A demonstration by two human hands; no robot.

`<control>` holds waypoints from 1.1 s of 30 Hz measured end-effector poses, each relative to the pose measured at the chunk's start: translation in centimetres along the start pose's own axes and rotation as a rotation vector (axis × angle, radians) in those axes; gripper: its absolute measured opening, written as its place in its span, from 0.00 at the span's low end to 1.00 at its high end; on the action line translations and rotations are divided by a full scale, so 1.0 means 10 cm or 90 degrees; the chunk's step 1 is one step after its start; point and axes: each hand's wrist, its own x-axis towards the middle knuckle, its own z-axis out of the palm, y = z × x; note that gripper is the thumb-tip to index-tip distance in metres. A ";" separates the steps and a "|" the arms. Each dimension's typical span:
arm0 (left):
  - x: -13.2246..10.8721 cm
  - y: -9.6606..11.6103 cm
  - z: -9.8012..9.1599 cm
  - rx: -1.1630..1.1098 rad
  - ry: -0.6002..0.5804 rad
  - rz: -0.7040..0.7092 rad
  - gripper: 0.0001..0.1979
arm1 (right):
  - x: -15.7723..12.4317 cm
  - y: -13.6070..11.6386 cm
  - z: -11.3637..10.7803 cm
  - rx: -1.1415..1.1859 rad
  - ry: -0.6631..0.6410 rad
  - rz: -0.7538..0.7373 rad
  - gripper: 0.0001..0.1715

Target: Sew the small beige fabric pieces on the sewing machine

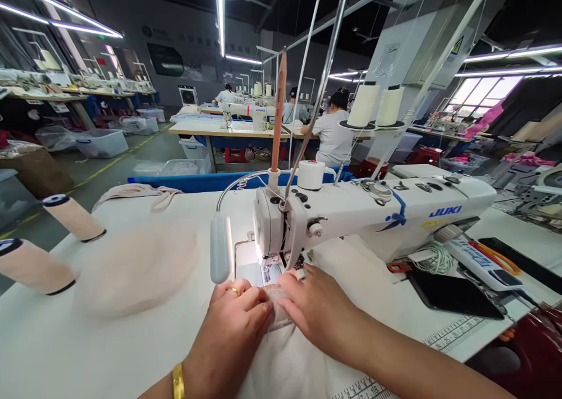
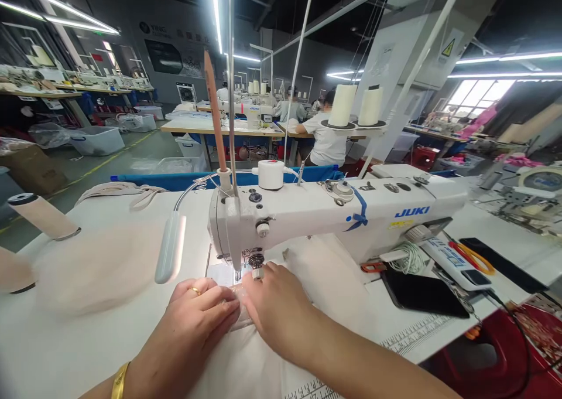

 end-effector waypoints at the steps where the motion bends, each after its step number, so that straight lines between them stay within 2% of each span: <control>1: 0.00 0.00 0.01 -0.002 0.002 -0.003 0.16 | -0.05 -0.01 0.03 -0.024 0.038 -0.057 0.07; 4: 0.00 -0.01 0.01 -0.009 -0.003 -0.016 0.16 | -0.11 0.00 0.16 -0.011 0.101 -0.164 0.10; 9: -0.02 0.00 0.01 0.022 0.024 -0.016 0.12 | -0.03 0.14 0.36 -0.017 0.105 -0.136 0.10; 19: 0.01 0.01 0.01 0.124 0.041 0.021 0.13 | 0.02 0.18 0.26 0.025 0.099 -0.105 0.11; 33: 0.00 0.03 0.08 0.146 0.038 -0.010 0.13 | 0.06 0.24 0.35 0.051 0.125 -0.091 0.14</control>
